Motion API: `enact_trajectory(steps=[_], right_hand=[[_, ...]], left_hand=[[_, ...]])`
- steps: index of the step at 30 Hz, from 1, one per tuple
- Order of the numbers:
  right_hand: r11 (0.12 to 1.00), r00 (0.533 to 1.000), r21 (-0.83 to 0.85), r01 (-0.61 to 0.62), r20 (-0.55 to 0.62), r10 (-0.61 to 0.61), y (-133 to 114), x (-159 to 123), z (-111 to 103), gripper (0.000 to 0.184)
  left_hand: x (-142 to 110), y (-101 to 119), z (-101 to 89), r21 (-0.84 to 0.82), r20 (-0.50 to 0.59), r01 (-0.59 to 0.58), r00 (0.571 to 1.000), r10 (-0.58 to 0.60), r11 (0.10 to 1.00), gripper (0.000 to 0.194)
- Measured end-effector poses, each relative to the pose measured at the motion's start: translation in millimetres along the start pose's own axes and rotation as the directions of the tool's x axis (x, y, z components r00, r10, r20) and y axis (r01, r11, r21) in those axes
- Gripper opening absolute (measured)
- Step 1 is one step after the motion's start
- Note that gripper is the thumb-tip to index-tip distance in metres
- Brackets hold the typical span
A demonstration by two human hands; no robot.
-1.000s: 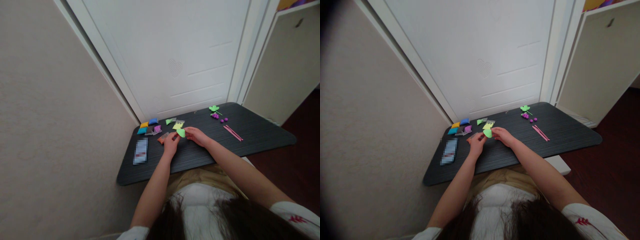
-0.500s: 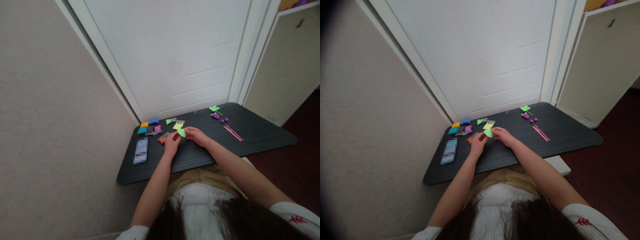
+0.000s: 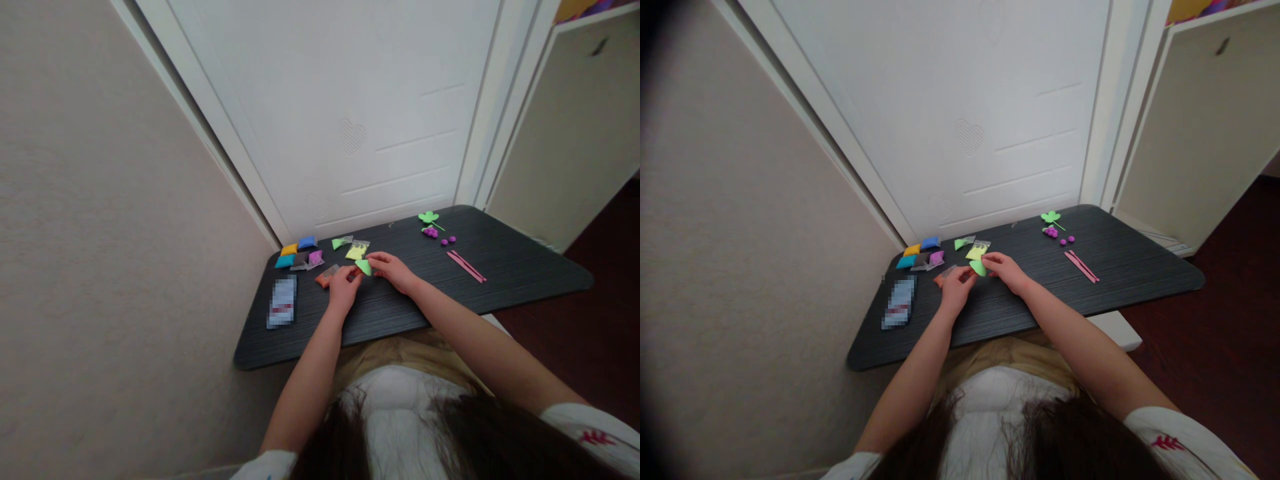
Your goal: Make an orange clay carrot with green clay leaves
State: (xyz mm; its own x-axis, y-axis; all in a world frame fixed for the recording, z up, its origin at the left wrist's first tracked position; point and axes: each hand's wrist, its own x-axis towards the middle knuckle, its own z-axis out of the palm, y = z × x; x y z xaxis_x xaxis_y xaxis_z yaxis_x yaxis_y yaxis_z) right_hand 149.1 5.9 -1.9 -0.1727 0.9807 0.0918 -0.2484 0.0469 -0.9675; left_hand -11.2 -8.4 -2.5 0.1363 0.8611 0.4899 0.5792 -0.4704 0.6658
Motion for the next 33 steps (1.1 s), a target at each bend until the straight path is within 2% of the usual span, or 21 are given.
enact_trajectory(steps=[4,8,11,22,33], right_hand=[[0.997,1.0,-0.072,0.029,-0.001,-0.029,-1.5,-1.0,-0.7,0.026],[1.0,1.0,-0.026,0.0,0.019,0.001,-2.9,-2.8,-1.4,0.026],[0.999,0.999,0.013,-0.029,0.033,0.029,-3.3,-3.2,-1.6,0.026],[0.997,0.996,0.063,-0.055,0.073,0.05,-4.8,-4.0,-2.1,0.024],[0.996,0.997,0.068,-0.06,0.057,0.056,-4.5,-3.3,-3.3,0.027]], left_hand=[[-0.7,0.1,2.1,-0.048,-0.028,0.008,1.0,-0.009,0.999,0.023],[-1.7,-2.3,4.3,-0.177,-0.075,0.059,0.994,-0.073,0.983,0.035],[-2.5,-2.8,4.2,-0.2,-0.067,0.043,0.996,-0.057,0.979,0.033],[-2.3,4.4,-3.3,-0.028,-0.146,-0.09,0.986,0.085,0.996,0.02],[-1.0,3.1,-2.4,-0.003,-0.152,-0.048,0.987,0.047,0.999,0.023]])
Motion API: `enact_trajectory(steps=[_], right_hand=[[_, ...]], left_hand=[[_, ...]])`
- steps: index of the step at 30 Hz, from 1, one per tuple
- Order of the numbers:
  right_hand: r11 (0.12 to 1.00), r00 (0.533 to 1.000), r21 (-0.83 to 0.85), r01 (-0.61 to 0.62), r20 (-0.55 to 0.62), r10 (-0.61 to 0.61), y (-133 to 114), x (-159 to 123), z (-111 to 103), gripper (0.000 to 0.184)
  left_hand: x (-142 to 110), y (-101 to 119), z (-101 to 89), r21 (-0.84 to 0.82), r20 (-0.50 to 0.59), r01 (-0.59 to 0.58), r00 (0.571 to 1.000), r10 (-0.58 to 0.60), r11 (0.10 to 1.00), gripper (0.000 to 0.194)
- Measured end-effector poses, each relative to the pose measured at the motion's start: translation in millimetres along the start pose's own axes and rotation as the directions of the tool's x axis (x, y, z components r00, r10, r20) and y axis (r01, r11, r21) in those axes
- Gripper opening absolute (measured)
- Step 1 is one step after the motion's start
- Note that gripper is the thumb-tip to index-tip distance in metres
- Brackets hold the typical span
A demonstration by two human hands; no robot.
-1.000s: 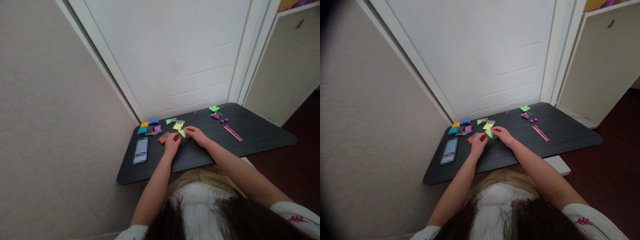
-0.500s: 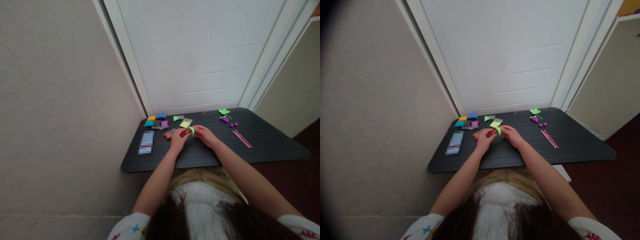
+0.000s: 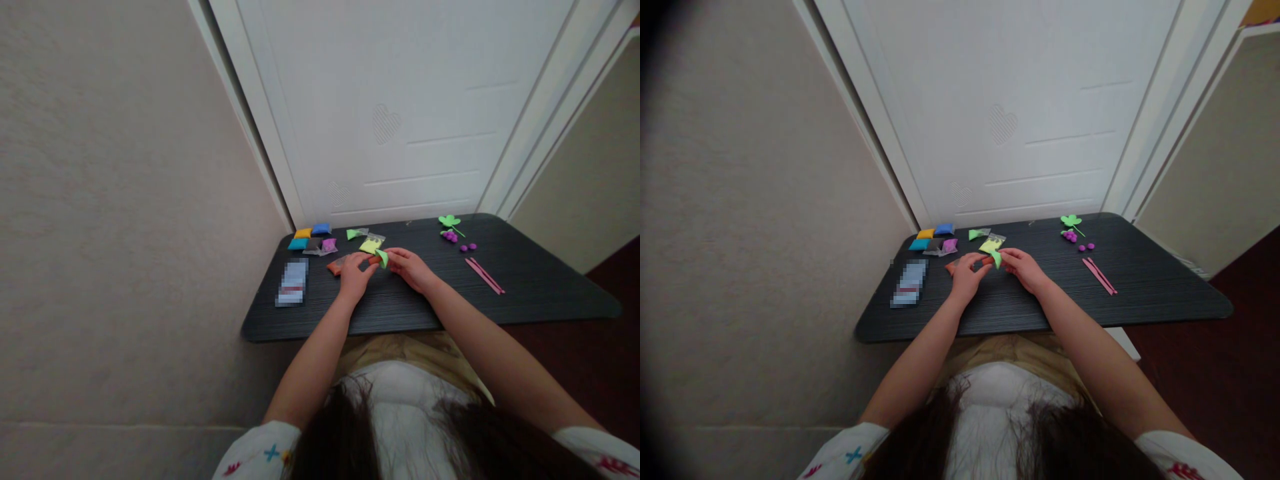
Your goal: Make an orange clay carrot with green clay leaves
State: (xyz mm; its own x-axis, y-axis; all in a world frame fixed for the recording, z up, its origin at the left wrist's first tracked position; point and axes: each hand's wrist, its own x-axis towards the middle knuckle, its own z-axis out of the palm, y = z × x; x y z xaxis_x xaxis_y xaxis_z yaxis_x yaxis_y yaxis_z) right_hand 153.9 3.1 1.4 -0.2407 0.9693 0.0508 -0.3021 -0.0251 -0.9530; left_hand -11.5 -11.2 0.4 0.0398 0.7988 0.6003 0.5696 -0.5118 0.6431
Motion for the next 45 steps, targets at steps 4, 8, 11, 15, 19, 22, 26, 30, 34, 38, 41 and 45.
enact_trajectory(steps=[4,8,11,15,19,22,26,30,34,38,41,45], right_hand=[[1.0,1.0,0.005,0.0,-0.007,0.0,0.8,0.8,-0.6,0.027],[1.0,1.0,0.014,-0.005,-0.016,0.006,2.0,2.2,-1.6,0.026],[1.0,1.0,0.014,-0.007,-0.015,0.007,2.4,2.5,-1.8,0.026],[1.0,1.0,-0.009,-0.001,-0.013,0.001,2.7,2.3,-0.6,0.025],[0.999,1.0,-0.04,0.024,0.008,-0.024,3.6,2.3,0.6,0.025],[0.998,0.999,-0.052,0.033,0.014,-0.033,4.3,2.1,0.7,0.026],[0.997,0.999,-0.061,0.038,0.028,-0.036,3.9,1.4,0.3,0.028],[0.996,0.999,-0.077,0.035,0.025,-0.034,3.7,1.3,0.4,0.029],[0.994,0.999,-0.102,0.037,0.009,-0.037,4.2,1.8,1.0,0.03],[0.993,0.999,-0.112,0.04,0.013,-0.039,4.5,1.8,1.0,0.033],[0.992,0.999,-0.121,0.04,0.017,-0.039,4.8,1.8,0.6,0.032],[0.992,0.999,-0.119,0.041,0.013,-0.04,4.8,1.9,1.0,0.029]], left_hand=[[0.3,-0.9,0.2,-0.013,0.007,-0.001,1.0,0.001,1.0,0.021],[0.6,-1.3,0.1,-0.018,0.008,0.0,1.0,0.0,1.0,0.02],[0.4,-0.7,0.3,-0.015,0.025,-0.011,1.0,0.011,1.0,0.023],[-0.7,0.4,0.6,0.016,0.064,-0.031,0.997,0.03,0.999,0.026],[-1.3,1.3,-0.9,0.057,0.053,-0.039,0.998,0.036,0.998,0.019],[-1.4,1.4,-1.4,0.068,0.044,-0.049,0.998,0.046,0.997,0.018],[-1.9,0.0,0.7,0.083,0.021,-0.057,0.998,0.055,0.995,0.019],[-2.5,-1.3,2.5,0.099,0.014,-0.082,0.997,0.081,0.992,0.02],[-2.6,0.0,1.9,0.118,0.021,-0.094,0.996,0.092,0.989,0.02],[-2.2,2.1,0.5,0.12,0.024,-0.086,0.996,0.084,0.989,0.018],[-1.8,3.2,-0.1,0.108,0.027,-0.092,0.996,0.09,0.99,0.017],[-1.8,4.7,-0.5,0.1,0.028,-0.066,0.998,0.064,0.993,0.018]])
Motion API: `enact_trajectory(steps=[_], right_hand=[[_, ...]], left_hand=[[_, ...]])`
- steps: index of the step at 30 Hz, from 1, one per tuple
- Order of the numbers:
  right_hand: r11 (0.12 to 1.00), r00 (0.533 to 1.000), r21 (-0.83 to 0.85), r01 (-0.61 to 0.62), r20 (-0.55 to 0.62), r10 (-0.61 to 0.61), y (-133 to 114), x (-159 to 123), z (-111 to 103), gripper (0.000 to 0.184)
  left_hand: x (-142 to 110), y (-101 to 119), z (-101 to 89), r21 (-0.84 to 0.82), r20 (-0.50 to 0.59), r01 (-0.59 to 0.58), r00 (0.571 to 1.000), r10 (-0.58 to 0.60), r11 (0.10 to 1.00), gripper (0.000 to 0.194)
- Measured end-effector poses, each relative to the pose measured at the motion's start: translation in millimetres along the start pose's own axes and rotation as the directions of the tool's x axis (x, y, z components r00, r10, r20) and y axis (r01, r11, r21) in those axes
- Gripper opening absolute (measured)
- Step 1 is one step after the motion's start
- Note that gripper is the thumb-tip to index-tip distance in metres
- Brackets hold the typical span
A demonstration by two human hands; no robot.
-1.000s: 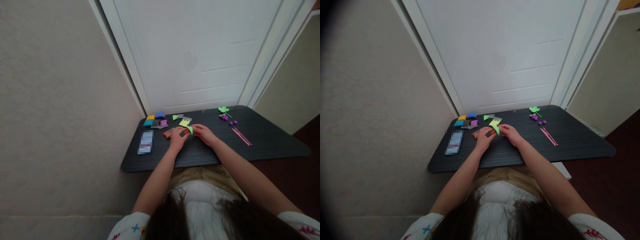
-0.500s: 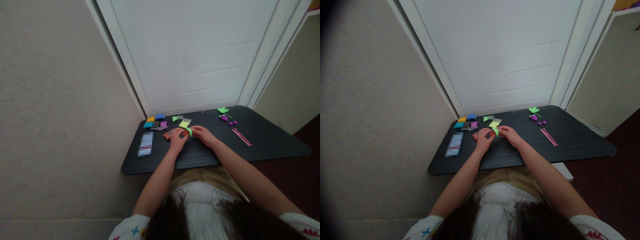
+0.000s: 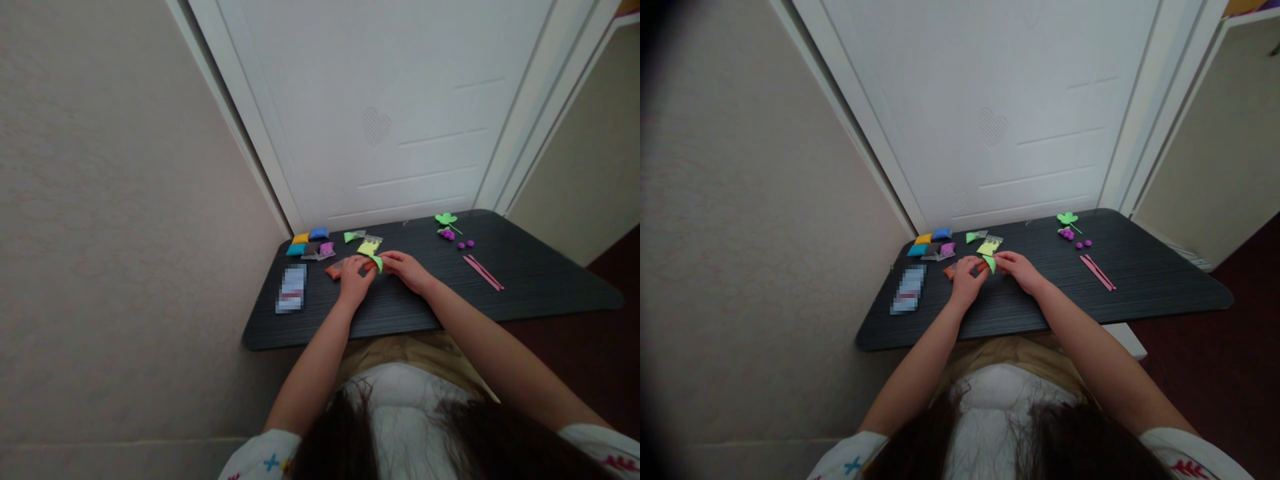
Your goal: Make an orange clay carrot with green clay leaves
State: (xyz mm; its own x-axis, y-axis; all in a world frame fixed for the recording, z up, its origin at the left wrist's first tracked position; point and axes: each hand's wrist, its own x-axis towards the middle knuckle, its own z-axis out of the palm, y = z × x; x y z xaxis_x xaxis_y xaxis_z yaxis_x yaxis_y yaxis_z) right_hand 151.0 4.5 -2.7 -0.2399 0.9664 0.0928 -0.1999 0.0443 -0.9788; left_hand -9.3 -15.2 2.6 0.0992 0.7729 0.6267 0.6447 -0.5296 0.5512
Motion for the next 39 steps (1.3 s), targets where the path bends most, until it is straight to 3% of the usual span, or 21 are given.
enact_trajectory(steps=[20,28,32,35,39], right_hand=[[1.0,1.0,0.018,-0.003,0.006,0.003,-1.3,-0.3,1.2,0.028],[0.987,0.998,0.147,-0.064,0.019,0.062,-3.7,0.7,-1.9,0.024],[0.974,0.997,0.21,-0.082,0.008,0.082,-5.2,2.1,-3.9,0.022],[0.962,0.995,0.253,-0.099,0.01,0.099,-6.0,2.3,-5.4,0.021],[0.956,0.994,0.273,-0.108,0.027,0.105,-7.6,1.5,-6.5,0.02]], left_hand=[[0.8,3.4,-1.2,0.004,0.016,-0.021,1.0,0.021,1.0,0.015],[-0.5,3.9,-1.2,-0.191,0.097,0.075,0.994,-0.058,0.979,0.03],[0.5,1.9,-1.4,-0.409,0.151,0.207,0.976,-0.157,0.889,0.036],[2.2,0.2,-0.7,-0.583,0.229,0.312,0.949,-0.216,0.751,0.036],[3.4,-0.8,1.6,-0.685,0.33,0.423,0.906,-0.266,0.592,0.04]])
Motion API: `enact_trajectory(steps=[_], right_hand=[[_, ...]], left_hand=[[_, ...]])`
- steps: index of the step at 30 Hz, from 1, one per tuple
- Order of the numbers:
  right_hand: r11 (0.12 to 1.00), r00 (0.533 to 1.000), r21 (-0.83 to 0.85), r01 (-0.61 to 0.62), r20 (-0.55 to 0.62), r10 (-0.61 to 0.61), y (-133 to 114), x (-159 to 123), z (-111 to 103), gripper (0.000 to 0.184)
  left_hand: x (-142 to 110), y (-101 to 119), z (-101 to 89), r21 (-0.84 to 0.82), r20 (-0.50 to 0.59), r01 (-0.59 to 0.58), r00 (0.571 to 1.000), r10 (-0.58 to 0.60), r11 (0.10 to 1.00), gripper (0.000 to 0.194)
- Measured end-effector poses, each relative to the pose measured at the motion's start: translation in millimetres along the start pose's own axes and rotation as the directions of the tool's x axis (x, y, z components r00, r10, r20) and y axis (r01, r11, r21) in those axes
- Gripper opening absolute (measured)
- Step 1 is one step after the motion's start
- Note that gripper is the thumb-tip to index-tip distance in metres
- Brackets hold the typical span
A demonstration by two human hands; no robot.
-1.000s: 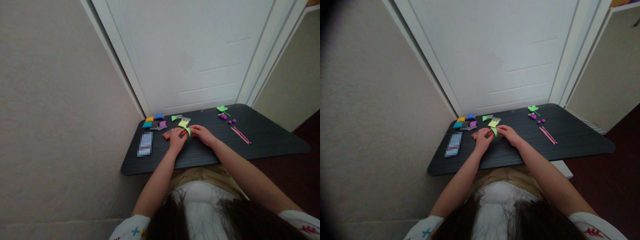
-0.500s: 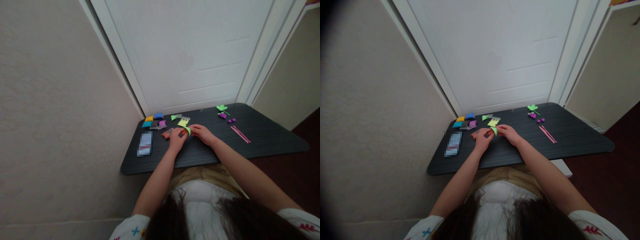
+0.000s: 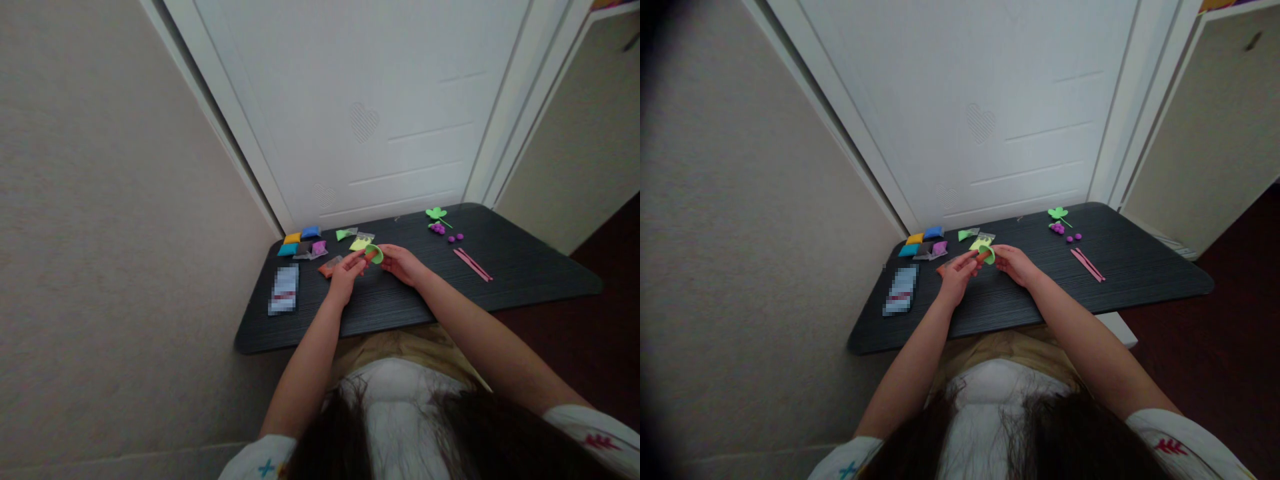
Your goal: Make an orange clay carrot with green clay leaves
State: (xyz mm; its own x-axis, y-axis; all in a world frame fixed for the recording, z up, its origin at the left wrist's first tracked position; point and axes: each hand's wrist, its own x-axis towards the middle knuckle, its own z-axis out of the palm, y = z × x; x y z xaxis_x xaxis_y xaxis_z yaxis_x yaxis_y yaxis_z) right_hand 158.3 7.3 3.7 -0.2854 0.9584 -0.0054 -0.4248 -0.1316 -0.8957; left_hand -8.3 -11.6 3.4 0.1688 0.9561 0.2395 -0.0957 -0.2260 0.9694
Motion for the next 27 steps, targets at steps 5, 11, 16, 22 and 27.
enact_trajectory(steps=[5,11,16,22,27], right_hand=[[1.0,1.0,-0.008,-0.009,0.011,0.009,-1,0,1,0.019],[1.0,1.0,-0.013,-0.012,0.026,0.013,0,-1,2,0.018],[1.0,0.999,-0.022,-0.001,0.042,0.002,0,-2,3,0.018],[1.0,0.999,-0.026,0.0,0.051,0.002,0,-2,4,0.017],[1.0,0.999,-0.012,0.007,0.053,-0.006,1,-2,3,0.018]], left_hand=[[-1,1,2.6,-0.102,0.042,0.065,0.997,-0.061,0.993,0.044],[-3,5,3.8,-0.133,0.101,0.092,0.992,-0.078,0.987,0.042],[-7,10,4.7,-0.178,0.182,0.118,0.98,-0.086,0.977,0.043],[-8,12,6.3,-0.227,0.196,0.121,0.978,-0.076,0.966,0.036],[-8,12,5.8,-0.26,0.189,0.143,0.977,-0.095,0.955,0.037]])
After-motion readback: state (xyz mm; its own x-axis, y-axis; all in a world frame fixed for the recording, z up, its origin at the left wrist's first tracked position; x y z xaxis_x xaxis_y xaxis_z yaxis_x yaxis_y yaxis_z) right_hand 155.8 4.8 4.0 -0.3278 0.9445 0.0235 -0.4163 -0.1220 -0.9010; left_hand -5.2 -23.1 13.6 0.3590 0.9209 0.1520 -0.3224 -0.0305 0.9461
